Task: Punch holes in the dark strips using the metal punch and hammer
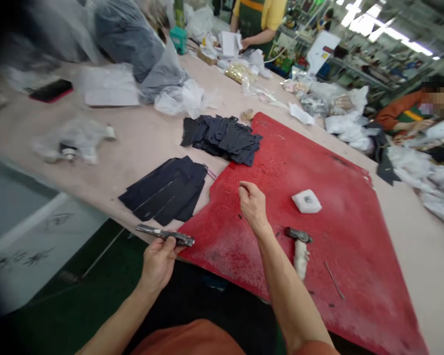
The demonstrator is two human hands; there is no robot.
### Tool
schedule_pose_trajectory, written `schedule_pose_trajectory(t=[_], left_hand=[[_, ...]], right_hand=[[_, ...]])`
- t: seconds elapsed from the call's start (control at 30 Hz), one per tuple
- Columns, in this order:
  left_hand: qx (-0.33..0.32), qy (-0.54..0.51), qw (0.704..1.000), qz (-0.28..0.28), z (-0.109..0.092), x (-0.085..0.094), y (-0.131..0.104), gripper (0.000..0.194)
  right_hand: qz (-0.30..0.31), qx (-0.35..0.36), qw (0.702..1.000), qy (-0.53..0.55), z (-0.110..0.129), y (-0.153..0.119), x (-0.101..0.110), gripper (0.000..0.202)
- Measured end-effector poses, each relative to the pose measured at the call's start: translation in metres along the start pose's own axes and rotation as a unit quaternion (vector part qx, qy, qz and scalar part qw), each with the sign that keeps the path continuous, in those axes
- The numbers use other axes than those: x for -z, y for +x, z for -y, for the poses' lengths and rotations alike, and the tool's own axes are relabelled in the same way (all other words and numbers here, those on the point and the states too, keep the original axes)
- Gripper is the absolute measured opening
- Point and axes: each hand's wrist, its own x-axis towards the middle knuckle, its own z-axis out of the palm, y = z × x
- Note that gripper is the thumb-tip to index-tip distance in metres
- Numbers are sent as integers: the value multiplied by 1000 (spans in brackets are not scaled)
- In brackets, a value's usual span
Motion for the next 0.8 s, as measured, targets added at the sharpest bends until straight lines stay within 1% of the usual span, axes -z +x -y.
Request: schedule_pose_trajectory(t=[0.07,0.1,0.13,0.2,0.23,0.27,0.3,0.33,0.37,0.4,0.43,0.47,0.5,0.53,0.57,0.6,0.63,0.67,0.7,0.73,0.8], left_hand=[[6,2,1000,4,0,1,2,39],[7,5,1000,7,0,1,3,40],[9,9,1000,12,0,1,3,41],[10,18,1000,19,-1,0,4,41],[11,22,999,22,-2,0,4,41],[12,25,999,25,-3,1,5,40],[10,27,999,25,-4,2,6,39],[6,27,999,24,-6,3,6,38],[-1,28,999,20,-9,6,8,37],[-12,29,999,13,-14,9,9,35],[-27,30,999,2,-19,13,10,33],[-45,32,998,-12,-27,18,11,31],[-65,35,997,-27,-36,23,11,29],[-87,38,995,-40,-45,29,10,27],[-107,42,992,-52,-56,35,9,24],[-123,47,989,-60,-66,42,6,22],[-136,50,987,-66,-76,48,3,19],[-146,52,985,-75,-84,55,-1,17],[-152,52,983,-85,-90,61,-5,15],[-158,51,981,-98,-94,67,-10,14],[-162,46,978,-124,-97,77,-17,12]], right_hand=[[-48,5,997,-61,-32,-24,31,44],[-51,7,994,-95,-48,-40,41,45],[-45,6,991,-127,-62,-57,46,46],[-24,-10,982,-186,-83,-94,43,50],[-20,-27,977,-210,-87,-112,36,52],[-22,-47,973,-226,-86,-130,27,54],[-31,-63,970,-231,-80,-147,18,55],[-38,-69,972,-221,-68,-164,8,55],[-31,-56,979,-193,-52,-179,-2,53],[-7,-16,989,-146,-33,-194,-10,50],[55,51,995,-73,-13,-208,-18,45],[157,148,976,19,7,-219,-24,40],[254,233,932,109,25,-227,-29,33],[293,262,904,169,38,-232,-32,30],[285,258,900,204,45,-232,-33,29],[238,223,921,212,45,-226,-33,28],[160,165,954,191,38,-216,-33,29],[66,101,981,150,26,-200,-31,31],[-3,64,993,95,9,-180,-29,35],[-46,46,997,42,-10,-156,-26,40],[-88,3,995,-48,-45,-105,-19,52]])
